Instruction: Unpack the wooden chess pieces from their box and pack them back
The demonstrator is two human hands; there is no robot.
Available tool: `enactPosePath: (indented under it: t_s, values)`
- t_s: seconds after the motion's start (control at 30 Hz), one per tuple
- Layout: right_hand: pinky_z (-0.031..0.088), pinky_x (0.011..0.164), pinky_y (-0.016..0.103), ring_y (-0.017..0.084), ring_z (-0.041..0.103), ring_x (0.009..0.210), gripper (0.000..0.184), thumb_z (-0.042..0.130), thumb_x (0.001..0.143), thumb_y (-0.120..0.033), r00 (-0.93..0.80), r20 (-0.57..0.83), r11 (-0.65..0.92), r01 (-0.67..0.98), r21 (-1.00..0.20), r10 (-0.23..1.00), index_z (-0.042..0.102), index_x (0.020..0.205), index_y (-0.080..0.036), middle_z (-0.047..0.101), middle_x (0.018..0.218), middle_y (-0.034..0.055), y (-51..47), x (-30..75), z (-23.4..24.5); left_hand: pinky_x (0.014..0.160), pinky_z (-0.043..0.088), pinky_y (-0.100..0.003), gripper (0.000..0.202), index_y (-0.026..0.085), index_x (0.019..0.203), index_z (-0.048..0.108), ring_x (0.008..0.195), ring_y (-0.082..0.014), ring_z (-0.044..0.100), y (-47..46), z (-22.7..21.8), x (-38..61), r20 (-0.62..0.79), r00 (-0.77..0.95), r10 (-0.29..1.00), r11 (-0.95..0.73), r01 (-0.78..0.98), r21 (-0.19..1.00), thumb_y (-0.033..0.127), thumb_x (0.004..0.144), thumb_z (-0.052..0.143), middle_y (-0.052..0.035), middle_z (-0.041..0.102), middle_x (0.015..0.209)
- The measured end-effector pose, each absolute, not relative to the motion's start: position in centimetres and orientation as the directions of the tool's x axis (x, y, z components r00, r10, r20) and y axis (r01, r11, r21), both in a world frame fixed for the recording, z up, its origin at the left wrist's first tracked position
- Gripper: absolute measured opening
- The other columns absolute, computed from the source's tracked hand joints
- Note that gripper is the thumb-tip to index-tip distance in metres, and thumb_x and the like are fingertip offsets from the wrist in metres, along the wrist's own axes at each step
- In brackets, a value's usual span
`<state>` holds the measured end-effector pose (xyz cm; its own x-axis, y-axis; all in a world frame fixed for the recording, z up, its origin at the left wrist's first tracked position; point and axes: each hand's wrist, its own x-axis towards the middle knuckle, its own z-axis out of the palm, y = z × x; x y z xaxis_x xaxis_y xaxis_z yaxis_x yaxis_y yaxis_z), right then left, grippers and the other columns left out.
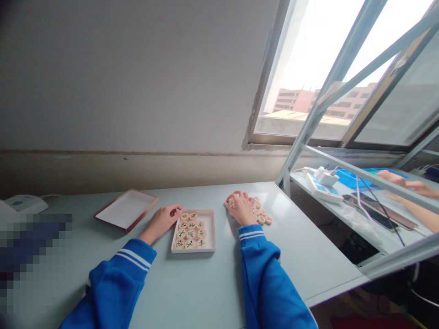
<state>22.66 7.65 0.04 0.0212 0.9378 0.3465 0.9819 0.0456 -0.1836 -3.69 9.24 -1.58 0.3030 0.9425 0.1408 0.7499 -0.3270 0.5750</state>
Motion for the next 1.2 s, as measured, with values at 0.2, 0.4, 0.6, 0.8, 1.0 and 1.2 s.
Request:
enactPosePath:
  t_s: [0.2,0.4,0.6,0.8,1.0,1.2]
  values:
    - [0.033,0.084,0.036,0.020,0.045,0.099,0.025,0.054,0.076,-0.026,-0.176,0.332,0.287,0.901,-0.324,0.927,0.056,0.101,-0.025,0.053,0.108,0.0036,6.8,21.2,1.4,0.056,0.032,-0.021,0.022,0.018,0.081,0.060,0.061,-0.0129,0.053,9.3,-1.6,-3.5,0.133,0.291,0.947,-0.314,0.765,0.563,0.030,0.081,0.041,-0.0011,0.059,0.063]
    - [0.033,0.082,0.035,0.020,0.047,0.094,0.029,0.064,0.069,-0.025,-0.472,0.072,0.471,0.832,-0.295,0.879,0.061,0.098,-0.030,0.056,0.102,0.0020,5.7,18.3,1.6,0.054,0.030,-0.020,0.020,0.018,0.081,0.060,0.061,-0.0123,0.052,9.2,-1.6,-3.6,0.138,0.289,0.947,-0.315,0.765,0.562,0.030,0.081,0.043,-0.0005,0.058,0.064]
    - [0.030,0.078,0.036,0.021,0.044,0.094,0.025,0.066,0.068,-0.032,-0.468,0.131,0.485,0.853,-0.192,0.874,0.064,0.093,-0.033,0.054,0.104,0.0026,5.6,17.1,0.9,0.055,0.030,-0.021,0.021,0.019,0.081,0.059,0.060,-0.0121,0.051,9.2,-1.6,-3.5,0.141,0.282,0.949,-0.311,0.765,0.564,0.030,0.081,0.042,-0.0001,0.058,0.063]
    - [0.032,0.080,0.037,0.021,0.045,0.093,0.024,0.063,0.069,-0.042,-0.356,0.236,0.408,0.885,-0.225,0.904,0.063,0.089,-0.028,0.054,0.102,0.0029,6.1,19.2,1.1,0.054,0.030,-0.021,0.023,0.018,0.080,0.060,0.058,-0.0122,0.050,9.1,-1.4,-3.5,0.121,0.279,0.953,-0.298,0.770,0.565,0.031,0.081,0.041,0.0000,0.057,0.060]
    - [0.035,0.083,0.036,0.017,0.048,0.087,0.014,0.057,0.074,-0.033,-0.266,0.287,0.350,0.889,-0.296,0.920,0.062,0.085,-0.025,0.055,0.095,0.0027,6.4,22.8,1.3,0.055,0.031,-0.021,0.024,0.018,0.080,0.060,0.058,-0.0122,0.051,9.3,-1.7,-3.5,0.128,0.292,0.948,-0.312,0.759,0.572,0.031,0.082,0.040,-0.0004,0.058,0.061]
    - [0.040,0.080,0.031,0.016,0.051,0.087,0.022,0.056,0.071,-0.018,-0.385,0.221,0.442,0.816,-0.371,0.896,0.061,0.093,-0.023,0.059,0.092,0.0025,6.0,21.9,1.5,0.055,0.031,-0.021,0.023,0.018,0.081,0.060,0.059,-0.0123,0.052,9.4,-1.7,-3.5,0.126,0.289,0.949,-0.308,0.766,0.564,0.031,0.082,0.041,-0.0008,0.059,0.063]
